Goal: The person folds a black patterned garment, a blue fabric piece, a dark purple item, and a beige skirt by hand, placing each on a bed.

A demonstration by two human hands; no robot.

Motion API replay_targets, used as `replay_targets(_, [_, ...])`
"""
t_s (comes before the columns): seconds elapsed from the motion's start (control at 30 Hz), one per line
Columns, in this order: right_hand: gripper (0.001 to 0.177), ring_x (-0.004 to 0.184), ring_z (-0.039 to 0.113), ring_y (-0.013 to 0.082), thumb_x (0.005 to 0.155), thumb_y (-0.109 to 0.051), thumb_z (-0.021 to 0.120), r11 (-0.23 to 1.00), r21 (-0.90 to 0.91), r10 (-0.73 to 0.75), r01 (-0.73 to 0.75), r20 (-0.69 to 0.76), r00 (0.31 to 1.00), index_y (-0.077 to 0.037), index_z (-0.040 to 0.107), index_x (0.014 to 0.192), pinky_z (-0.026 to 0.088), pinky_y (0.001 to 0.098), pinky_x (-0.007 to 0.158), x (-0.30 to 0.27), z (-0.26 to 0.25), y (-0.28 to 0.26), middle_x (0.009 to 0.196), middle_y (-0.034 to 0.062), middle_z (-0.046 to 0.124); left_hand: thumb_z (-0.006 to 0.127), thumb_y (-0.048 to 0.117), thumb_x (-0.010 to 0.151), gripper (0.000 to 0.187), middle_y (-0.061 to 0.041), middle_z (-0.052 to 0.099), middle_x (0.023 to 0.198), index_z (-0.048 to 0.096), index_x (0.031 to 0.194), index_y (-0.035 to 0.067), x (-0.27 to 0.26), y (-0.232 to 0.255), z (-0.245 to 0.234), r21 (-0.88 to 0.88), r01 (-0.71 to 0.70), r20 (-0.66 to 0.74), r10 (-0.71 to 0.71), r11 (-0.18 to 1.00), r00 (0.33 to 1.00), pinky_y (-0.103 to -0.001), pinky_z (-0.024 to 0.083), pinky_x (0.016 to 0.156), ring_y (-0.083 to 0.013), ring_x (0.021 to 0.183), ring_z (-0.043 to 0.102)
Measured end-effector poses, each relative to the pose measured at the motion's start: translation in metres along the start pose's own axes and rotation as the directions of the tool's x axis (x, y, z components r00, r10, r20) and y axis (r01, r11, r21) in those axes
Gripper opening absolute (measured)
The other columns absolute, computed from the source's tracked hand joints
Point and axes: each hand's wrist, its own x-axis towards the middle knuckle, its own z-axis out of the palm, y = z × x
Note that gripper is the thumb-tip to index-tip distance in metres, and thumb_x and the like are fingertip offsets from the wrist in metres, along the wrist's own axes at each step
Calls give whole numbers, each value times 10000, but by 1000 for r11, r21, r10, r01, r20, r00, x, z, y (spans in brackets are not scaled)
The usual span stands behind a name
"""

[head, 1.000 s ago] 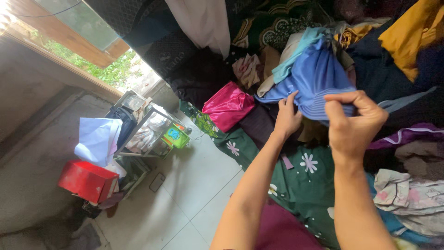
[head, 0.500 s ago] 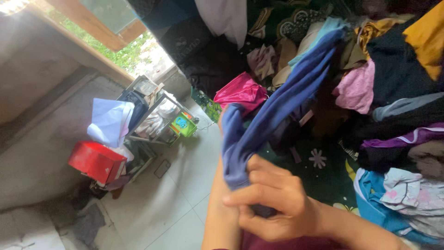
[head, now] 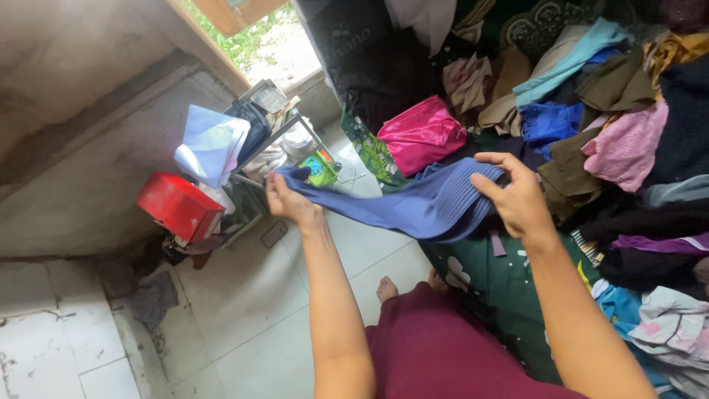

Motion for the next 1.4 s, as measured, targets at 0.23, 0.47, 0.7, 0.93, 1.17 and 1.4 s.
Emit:
replay_targets(0.23, [552,1045,680,123,797,101,735,992,110,-66,62,38,997,6,621,1329,553,263,953,13,-33,17,1203,76,677,523,74,1034,305,-149,629,1196,579,1299,-67,-22,76,34,60,-103,-65,107,993,992,-338,557,899,-201,1011,650])
replay_targets(0.47, [323,913,665,90,951,76,608,930,-314,-310,194,-379,872,53,676,1266,535,218,798,30,-77,53,1153,65,702,429,31,1035,315,-155,631,1253,554,1306,-70,13,57,-35,302,-286,-61,317,910,946,-336,560,938,-215,1053,667])
replay_targets(0.7, [306,793,540,16,952,83,640,953,-176,-280,245,-213,936,-11,756,1218,407,163,703,12,-69,31,1017,7,658,513,4,913,278,-153,686,1002,615,1170,-22,81,1,-133,-37,118,-381,-123,992,916,-435,606,741,-277,837,691])
replay_targets(0.93, [492,1093,622,181,738,145,518,745,-450,-410,493,274,870,-61,753,1118,519,289,1000,-9,-31,-39,1128,59,688,771,158,896,381,-121,732,1109,682,1202,-52,5,50,-54,200,246,16,-254,948,967,-330,592,832,-205,931,718])
replay_targets(1.17, [288,1126,632,195,774,38,727,824,-394,-141,406,552,822,-95,792,1021,509,317,993,-9,26,-35,1107,56,713,742,6,890,347,-101,752,1089,693,1232,-19,-95,112,41,483,114,631,-435,868,642,-254,560,875,-133,957,701])
replay_targets(1.4, [187,1521,356,257,845,-46,727,975,216,-93,-57,623,777,-59,761,1029,410,356,1130,11,36,37,1674,55,294,721,15,949,314,-79,733,1113,704,1256,-46,-124,142,65,539,138,757,-550,831,352,-236,521,914,-102,1003,661])
